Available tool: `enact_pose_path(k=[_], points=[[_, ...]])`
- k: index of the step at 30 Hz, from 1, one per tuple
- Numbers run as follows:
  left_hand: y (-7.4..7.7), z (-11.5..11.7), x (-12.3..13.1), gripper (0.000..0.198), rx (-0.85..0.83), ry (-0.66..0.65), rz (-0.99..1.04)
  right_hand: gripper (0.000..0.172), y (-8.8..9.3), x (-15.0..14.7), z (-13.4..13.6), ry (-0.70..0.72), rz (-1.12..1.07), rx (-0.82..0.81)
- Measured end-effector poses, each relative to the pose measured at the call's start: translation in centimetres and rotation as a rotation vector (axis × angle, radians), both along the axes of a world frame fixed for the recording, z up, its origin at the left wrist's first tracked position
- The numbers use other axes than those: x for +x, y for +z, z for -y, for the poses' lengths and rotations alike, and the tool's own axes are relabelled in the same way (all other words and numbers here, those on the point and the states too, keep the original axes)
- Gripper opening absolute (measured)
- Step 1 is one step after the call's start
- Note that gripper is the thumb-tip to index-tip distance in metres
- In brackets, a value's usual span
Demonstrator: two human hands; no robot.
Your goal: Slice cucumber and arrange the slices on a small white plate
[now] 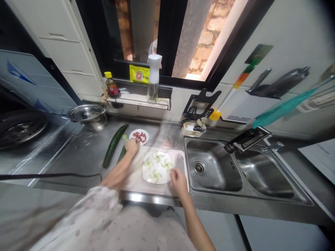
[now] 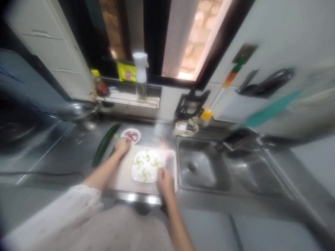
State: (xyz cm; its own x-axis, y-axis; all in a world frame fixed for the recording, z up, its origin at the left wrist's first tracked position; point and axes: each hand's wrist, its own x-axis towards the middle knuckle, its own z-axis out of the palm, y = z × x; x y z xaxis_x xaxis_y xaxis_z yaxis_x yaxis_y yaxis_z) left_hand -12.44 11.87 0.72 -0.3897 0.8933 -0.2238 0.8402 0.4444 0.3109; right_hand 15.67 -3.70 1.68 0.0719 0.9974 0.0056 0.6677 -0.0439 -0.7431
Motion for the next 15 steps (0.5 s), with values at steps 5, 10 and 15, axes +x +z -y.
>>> enact_pose_path(k=[5,10,15], points=[[-0.6,-1.3,-0.1,0.033,-0.055,-0.061,-0.067,0.031,0.6,0.2,-0.3,0.024,0.001,0.001],[-1.4,-2.3,-0.1,0.029,-0.082,-0.092,-0.08,0.03,0.8,0.1,-0.3,0.015,0.021,-0.022],[-1.8,-2.7,0.1,0.027,-0.053,-0.087,-0.043,0.029,0.5,0.0,-0.2,0.019,0.0,-0.033]])
